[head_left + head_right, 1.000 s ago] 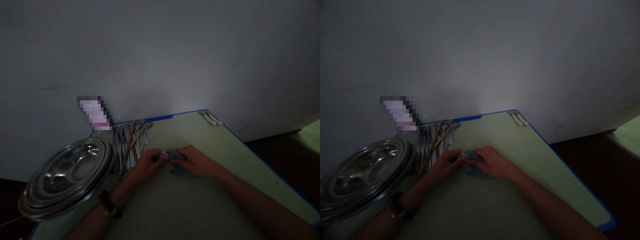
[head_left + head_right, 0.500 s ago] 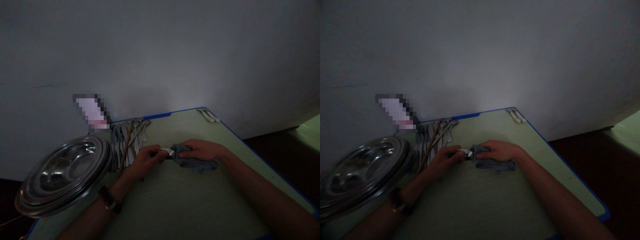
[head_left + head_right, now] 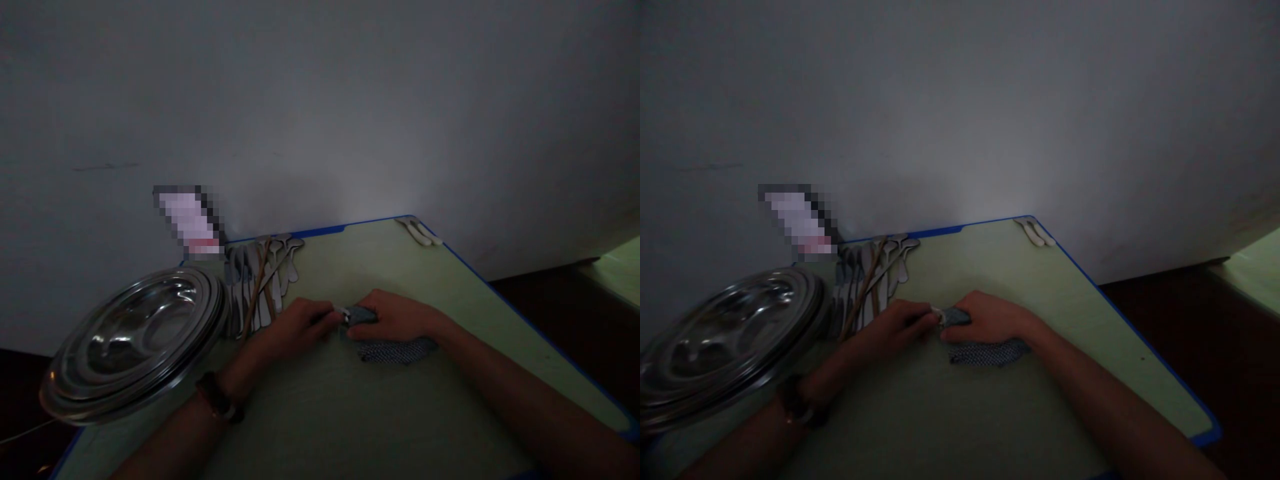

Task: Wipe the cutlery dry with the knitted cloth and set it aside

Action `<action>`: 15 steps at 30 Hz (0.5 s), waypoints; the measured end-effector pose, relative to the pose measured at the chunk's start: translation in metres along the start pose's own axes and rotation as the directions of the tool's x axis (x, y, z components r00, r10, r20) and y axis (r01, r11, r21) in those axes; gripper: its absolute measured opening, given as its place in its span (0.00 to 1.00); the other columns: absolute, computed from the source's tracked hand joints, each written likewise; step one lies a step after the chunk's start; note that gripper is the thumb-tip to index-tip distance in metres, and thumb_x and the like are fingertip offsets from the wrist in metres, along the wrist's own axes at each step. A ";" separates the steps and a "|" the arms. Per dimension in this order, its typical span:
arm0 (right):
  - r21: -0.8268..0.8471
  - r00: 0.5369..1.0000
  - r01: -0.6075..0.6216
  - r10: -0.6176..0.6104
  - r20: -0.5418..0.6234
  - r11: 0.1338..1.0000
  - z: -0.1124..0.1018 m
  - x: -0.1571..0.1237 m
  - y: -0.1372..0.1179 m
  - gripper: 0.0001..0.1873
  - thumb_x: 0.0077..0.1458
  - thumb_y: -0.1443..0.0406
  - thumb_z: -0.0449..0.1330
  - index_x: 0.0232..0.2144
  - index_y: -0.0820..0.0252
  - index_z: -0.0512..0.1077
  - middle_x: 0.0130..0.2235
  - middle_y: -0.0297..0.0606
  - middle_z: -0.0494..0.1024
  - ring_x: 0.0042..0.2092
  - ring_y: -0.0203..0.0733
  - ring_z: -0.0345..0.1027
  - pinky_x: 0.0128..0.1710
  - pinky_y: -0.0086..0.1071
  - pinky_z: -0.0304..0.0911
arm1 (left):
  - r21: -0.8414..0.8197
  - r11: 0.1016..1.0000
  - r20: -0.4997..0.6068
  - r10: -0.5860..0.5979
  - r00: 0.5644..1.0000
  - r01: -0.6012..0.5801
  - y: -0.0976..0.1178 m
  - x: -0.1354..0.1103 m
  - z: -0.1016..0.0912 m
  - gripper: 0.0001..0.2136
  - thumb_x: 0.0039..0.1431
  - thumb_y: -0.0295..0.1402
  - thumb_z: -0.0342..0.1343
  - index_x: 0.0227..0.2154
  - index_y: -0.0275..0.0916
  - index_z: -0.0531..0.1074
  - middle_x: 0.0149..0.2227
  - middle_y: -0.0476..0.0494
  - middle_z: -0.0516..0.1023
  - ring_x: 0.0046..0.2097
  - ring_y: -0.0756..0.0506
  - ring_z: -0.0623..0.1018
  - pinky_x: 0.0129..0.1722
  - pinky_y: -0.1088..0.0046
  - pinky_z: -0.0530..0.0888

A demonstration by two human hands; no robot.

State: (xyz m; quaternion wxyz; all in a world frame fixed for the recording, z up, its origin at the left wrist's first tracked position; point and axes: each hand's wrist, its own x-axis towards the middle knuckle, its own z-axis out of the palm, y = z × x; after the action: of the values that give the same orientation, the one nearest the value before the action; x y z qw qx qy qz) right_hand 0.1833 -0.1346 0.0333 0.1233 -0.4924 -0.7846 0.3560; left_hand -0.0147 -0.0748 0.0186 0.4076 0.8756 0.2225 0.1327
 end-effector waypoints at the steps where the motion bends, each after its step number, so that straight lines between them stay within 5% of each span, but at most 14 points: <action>1: 0.002 1.000 0.004 -0.004 -0.010 1.000 0.002 0.000 -0.001 0.17 0.51 0.55 0.54 0.20 0.62 0.65 0.19 0.28 0.61 0.22 0.29 0.54 0.21 0.25 0.48 | 0.011 1.000 0.006 0.010 1.000 -0.010 0.000 0.000 0.001 0.15 0.60 0.36 0.47 0.21 0.36 0.70 0.18 0.55 0.63 0.21 0.53 0.63 0.22 0.78 0.56; 8: 0.212 0.995 0.035 -0.015 -0.094 0.977 0.011 0.007 -0.004 0.19 0.52 0.52 0.53 0.21 0.61 0.62 0.20 0.27 0.57 0.23 0.29 0.50 0.22 0.25 0.48 | -0.217 0.972 0.023 -0.085 0.996 0.088 -0.002 -0.003 -0.003 0.15 0.60 0.39 0.47 0.21 0.37 0.67 0.19 0.56 0.60 0.22 0.53 0.60 0.21 0.78 0.56; 15: 0.250 0.998 -0.009 -0.005 0.056 0.968 -0.021 -0.005 0.018 0.19 0.53 0.51 0.52 0.26 0.62 0.66 0.23 0.29 0.63 0.24 0.30 0.54 0.23 0.25 0.52 | -0.362 0.920 -0.092 -0.198 0.976 0.153 -0.011 0.000 -0.002 0.17 0.60 0.41 0.46 0.21 0.37 0.67 0.18 0.56 0.59 0.20 0.53 0.59 0.19 0.80 0.56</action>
State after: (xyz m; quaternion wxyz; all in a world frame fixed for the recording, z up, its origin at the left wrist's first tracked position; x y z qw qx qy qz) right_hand 0.2097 -0.1252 0.0366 0.1621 -0.4634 -0.7361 0.4660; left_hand -0.0187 -0.0667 0.0111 0.5530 0.7546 0.2984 0.1887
